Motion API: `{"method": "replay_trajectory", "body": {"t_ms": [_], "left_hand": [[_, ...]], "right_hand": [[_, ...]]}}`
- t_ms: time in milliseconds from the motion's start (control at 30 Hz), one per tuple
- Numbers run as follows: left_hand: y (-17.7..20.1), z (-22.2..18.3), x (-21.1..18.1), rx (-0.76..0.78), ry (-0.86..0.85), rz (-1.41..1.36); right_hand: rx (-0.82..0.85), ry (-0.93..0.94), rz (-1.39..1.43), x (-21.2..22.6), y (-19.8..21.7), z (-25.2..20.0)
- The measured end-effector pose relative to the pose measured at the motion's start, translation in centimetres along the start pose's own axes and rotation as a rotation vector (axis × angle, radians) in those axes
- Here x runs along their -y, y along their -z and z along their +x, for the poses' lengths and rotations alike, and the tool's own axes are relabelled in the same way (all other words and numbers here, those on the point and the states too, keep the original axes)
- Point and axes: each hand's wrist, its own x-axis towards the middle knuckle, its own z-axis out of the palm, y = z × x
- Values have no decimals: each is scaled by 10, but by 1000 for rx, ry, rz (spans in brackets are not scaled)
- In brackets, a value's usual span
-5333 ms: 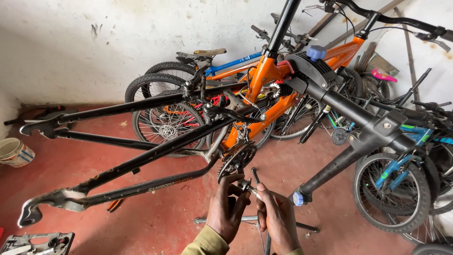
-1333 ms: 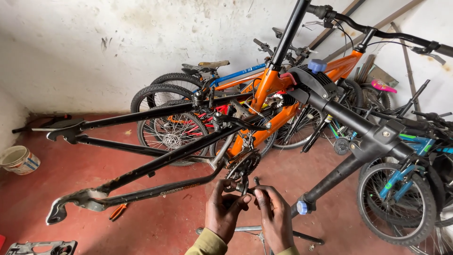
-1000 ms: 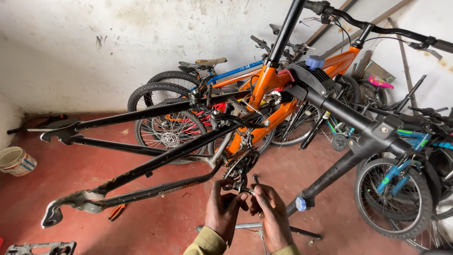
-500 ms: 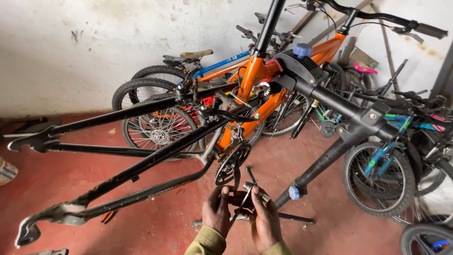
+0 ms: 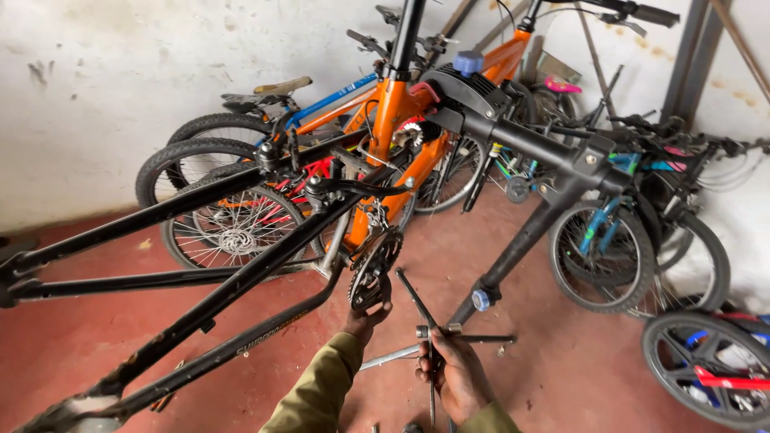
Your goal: Removing the chainring from a bicycle crankset using a wrench.
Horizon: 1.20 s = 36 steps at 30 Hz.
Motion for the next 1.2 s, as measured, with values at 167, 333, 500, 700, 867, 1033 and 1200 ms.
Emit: {"method": "replay_trajectory", "body": {"t_ms": [167, 333, 500, 700, 867, 1033, 1200], "left_hand": [[0, -19, -14, -4, -140, 217], [4, -76, -111, 29, -69, 963], [-23, -108, -185, 52, 182, 863], [-15, -98, -185, 64, 93, 1105], [-23, -106, -209, 48, 126, 972], [-21, -116, -198, 5, 166, 909], [-28, -115, -189, -82, 213, 787]], "right_hand": [[-44, 85, -45, -4, -17, -13], [-134, 107, 2, -7, -42, -14], [-256, 171, 110, -13, -72, 5], [-385, 209, 384, -23, -94, 37], [-279, 129, 399, -31, -82, 41], [-230, 47, 317, -38, -66, 35], [-225, 99, 7, -11, -78, 10]]}}
